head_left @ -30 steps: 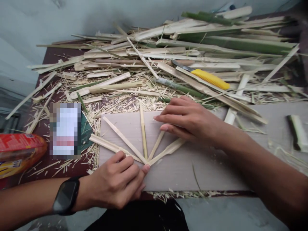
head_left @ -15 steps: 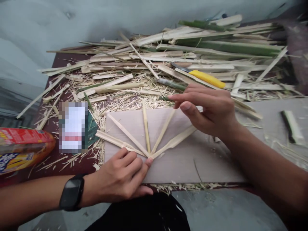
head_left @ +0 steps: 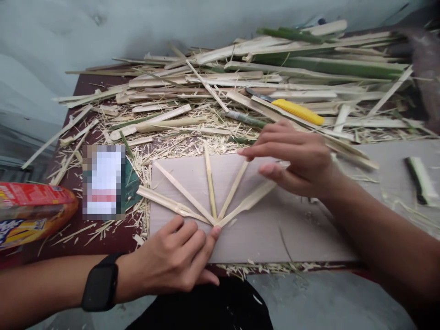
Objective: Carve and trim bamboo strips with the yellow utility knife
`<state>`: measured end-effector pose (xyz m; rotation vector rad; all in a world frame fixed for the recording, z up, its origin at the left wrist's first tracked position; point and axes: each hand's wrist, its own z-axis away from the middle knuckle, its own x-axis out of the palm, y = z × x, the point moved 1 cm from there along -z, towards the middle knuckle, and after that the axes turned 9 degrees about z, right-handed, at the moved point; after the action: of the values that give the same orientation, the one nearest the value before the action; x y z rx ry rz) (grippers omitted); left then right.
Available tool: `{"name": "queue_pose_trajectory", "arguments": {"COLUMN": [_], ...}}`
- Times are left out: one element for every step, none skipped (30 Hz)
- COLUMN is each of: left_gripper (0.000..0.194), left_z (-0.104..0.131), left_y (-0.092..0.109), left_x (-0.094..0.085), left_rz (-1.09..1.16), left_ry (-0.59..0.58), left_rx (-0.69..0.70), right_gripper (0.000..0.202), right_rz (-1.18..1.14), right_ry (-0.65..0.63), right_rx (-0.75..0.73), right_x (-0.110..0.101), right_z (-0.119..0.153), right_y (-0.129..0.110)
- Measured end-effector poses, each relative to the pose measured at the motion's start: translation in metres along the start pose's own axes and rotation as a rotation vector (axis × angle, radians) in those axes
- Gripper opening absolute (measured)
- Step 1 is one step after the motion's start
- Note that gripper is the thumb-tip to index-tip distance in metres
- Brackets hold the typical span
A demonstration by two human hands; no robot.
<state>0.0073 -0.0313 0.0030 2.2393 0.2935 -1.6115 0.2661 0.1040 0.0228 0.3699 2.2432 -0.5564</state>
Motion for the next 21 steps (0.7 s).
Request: {"name": "queue_pose_trajectory", "arguments": {"left_gripper": [0.070, 0.070, 0.070, 0.070, 0.070, 0.070, 0.070, 0.070, 0.070, 0.070, 0.070, 0.070, 0.070, 0.070, 0.069, 0.070, 0.070, 0.070, 0.070, 0.070, 0.071], "left_z": [0.0001, 0.0004, 0.0008, 0.0012, 0.0016, 0.0019, 0.0021, 0.0022, 0.0023, 0.0023, 0.0023, 0.0023, 0.0024, 0.0026, 0.0027, 0.0029, 0.0029, 0.0030, 0.0030, 0.0031, 0.0032], "left_y": [0.0003, 0.0007, 0.0011, 0.0016, 0.0022, 0.0027, 0.0031, 0.0034, 0.0037, 0.0039, 0.0040, 0.0042, 0.0043, 0.0044, 0.0045, 0.0045, 0.0045, 0.0044, 0.0042, 0.0040, 0.0036], "left_x": [0.0001, 0.0002, 0.0002, 0.0002, 0.0002, 0.0002, 0.0003, 0.0004, 0.0006, 0.0007, 0.0007, 0.0007, 0.0007, 0.0008, 0.0008, 0.0010, 0.0012, 0.0015, 0.0019, 0.0023, 0.0026], "left_rz": [-0.005, -0.011, -0.016, -0.019, -0.023, -0.026, -0.028, -0.031, -0.030, -0.031, -0.032, -0.031, -0.032, -0.033, -0.032, -0.030, -0.026, -0.021, -0.017, -0.013, -0.012], "left_ry": [-0.001, -0.004, -0.006, -0.010, -0.012, -0.015, -0.018, -0.020, -0.022, -0.021, -0.019, -0.018, -0.016, -0.016, -0.017, -0.017, -0.019, -0.018, -0.019, -0.020, -0.020], "left_rx": [0.000, -0.001, -0.003, -0.004, -0.003, -0.005, -0.003, -0.002, 0.000, 0.002, 0.004, 0.007, 0.010, 0.010, 0.009, 0.007, 0.004, -0.001, -0.006, -0.011, -0.014], "right_gripper": [0.031, 0.035, 0.037, 0.039, 0.039, 0.040, 0.039, 0.039, 0.038, 0.037, 0.036, 0.035, 0.035, 0.035, 0.035, 0.034, 0.034, 0.033, 0.032, 0.032, 0.031], "right_rz": [0.020, 0.043, 0.057, 0.058, 0.055, 0.049, 0.040, 0.030, 0.022, 0.012, -0.002, -0.023, -0.052, -0.089, -0.128, -0.166, -0.195, -0.208, -0.206, -0.195, -0.174], "right_ry": [-0.045, -0.073, -0.075, -0.060, -0.028, 0.030, 0.095, 0.175, 0.266, 0.358, 0.451, 0.528, 0.586, 0.631, 0.649, 0.659, 0.664, 0.663, 0.660, 0.647, 0.617], "right_rx": [-0.042, -0.069, -0.085, -0.087, -0.074, -0.056, -0.017, 0.026, 0.068, 0.110, 0.147, 0.187, 0.230, 0.266, 0.310, 0.343, 0.367, 0.386, 0.397, 0.408, 0.423], "right_x": [0.0005, 0.0009, 0.0009, 0.0006, 0.0001, -0.0007, -0.0015, -0.0022, -0.0027, -0.0029, -0.0026, -0.0019, -0.0006, 0.0009, 0.0026, 0.0043, 0.0056, 0.0063, 0.0064, 0.0057, 0.0044], "right_z": [0.0000, 0.0004, 0.0010, 0.0017, 0.0023, 0.0028, 0.0030, 0.0030, 0.0026, 0.0021, 0.0015, 0.0007, 0.0000, -0.0005, -0.0010, -0.0012, -0.0011, -0.0008, -0.0003, 0.0003, 0.0008], "right_y": [-0.0019, -0.0039, -0.0057, -0.0072, -0.0080, -0.0082, -0.0078, -0.0068, -0.0056, -0.0044, -0.0033, -0.0025, -0.0020, -0.0018, -0.0019, -0.0022, -0.0026, -0.0030, -0.0032, -0.0030, -0.0024]}}
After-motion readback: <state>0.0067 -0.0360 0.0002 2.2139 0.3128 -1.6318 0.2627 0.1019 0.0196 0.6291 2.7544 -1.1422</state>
